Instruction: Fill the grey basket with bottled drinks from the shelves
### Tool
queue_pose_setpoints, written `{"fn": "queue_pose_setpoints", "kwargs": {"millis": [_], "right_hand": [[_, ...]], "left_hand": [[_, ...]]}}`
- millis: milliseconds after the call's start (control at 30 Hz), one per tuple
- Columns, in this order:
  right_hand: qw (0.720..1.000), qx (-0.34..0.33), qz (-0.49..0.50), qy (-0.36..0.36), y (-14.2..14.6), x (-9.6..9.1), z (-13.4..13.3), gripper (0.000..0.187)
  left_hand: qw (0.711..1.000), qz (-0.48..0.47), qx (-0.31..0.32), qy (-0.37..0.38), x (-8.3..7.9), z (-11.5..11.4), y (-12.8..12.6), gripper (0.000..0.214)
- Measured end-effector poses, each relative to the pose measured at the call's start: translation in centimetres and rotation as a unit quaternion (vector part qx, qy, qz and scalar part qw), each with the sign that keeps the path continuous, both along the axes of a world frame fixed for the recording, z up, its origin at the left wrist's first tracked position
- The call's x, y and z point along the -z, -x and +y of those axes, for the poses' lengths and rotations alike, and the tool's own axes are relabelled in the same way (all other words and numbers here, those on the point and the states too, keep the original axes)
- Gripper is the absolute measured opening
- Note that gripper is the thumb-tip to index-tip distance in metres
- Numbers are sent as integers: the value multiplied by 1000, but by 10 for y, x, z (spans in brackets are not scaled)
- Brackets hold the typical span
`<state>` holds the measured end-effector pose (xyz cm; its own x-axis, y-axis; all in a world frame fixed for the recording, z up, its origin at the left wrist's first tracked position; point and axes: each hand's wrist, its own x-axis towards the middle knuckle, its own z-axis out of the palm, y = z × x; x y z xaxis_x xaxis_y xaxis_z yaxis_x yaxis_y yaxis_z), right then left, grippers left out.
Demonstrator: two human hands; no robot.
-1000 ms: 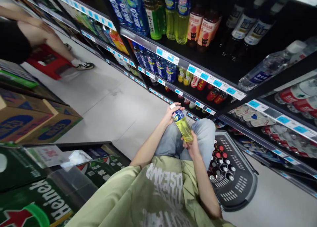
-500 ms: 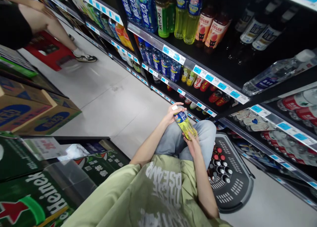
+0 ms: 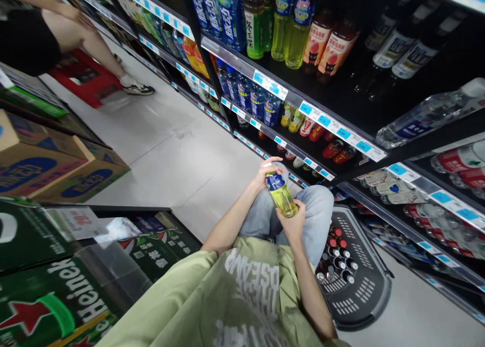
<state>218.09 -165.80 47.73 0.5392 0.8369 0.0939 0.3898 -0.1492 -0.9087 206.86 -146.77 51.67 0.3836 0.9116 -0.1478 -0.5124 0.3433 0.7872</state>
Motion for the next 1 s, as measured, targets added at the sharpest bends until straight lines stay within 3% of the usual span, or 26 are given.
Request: {"fn": "queue_pose_setpoints", "kwargs": {"millis": [133, 267, 367, 433, 567, 733, 833, 1000], "right_hand": [[999, 14, -29, -19, 2, 0, -1, 62], [997, -17, -67, -36, 3, -2, -2, 60], [1000, -8, -19, -10, 0, -5, -2, 57], [998, -13, 65, 7, -4, -7, -3, 63], [954, -70, 289, 47, -9, -9, -1, 63], [890, -92, 444, 53, -16, 1, 6, 50], [858, -115, 496, 69, -20, 5, 8, 45], [854, -112, 500, 87, -20, 2, 10, 47]], "left_hand": [[1000, -1, -7, 2, 2, 1, 0, 47], [1000, -5, -23, 18, 3, 1, -1, 43], [1000, 3, -19, 23, 2, 1, -3, 42], [999, 5, -24, 30, 1, 2, -4, 44], [998, -3, -35, 46, 3, 4, -2, 49], [998, -9, -33, 54, 0, 3, -1, 52], [998, -10, -35, 61, -3, 2, -1, 51], [997, -13, -36, 61, -3, 2, -2, 51]]}}
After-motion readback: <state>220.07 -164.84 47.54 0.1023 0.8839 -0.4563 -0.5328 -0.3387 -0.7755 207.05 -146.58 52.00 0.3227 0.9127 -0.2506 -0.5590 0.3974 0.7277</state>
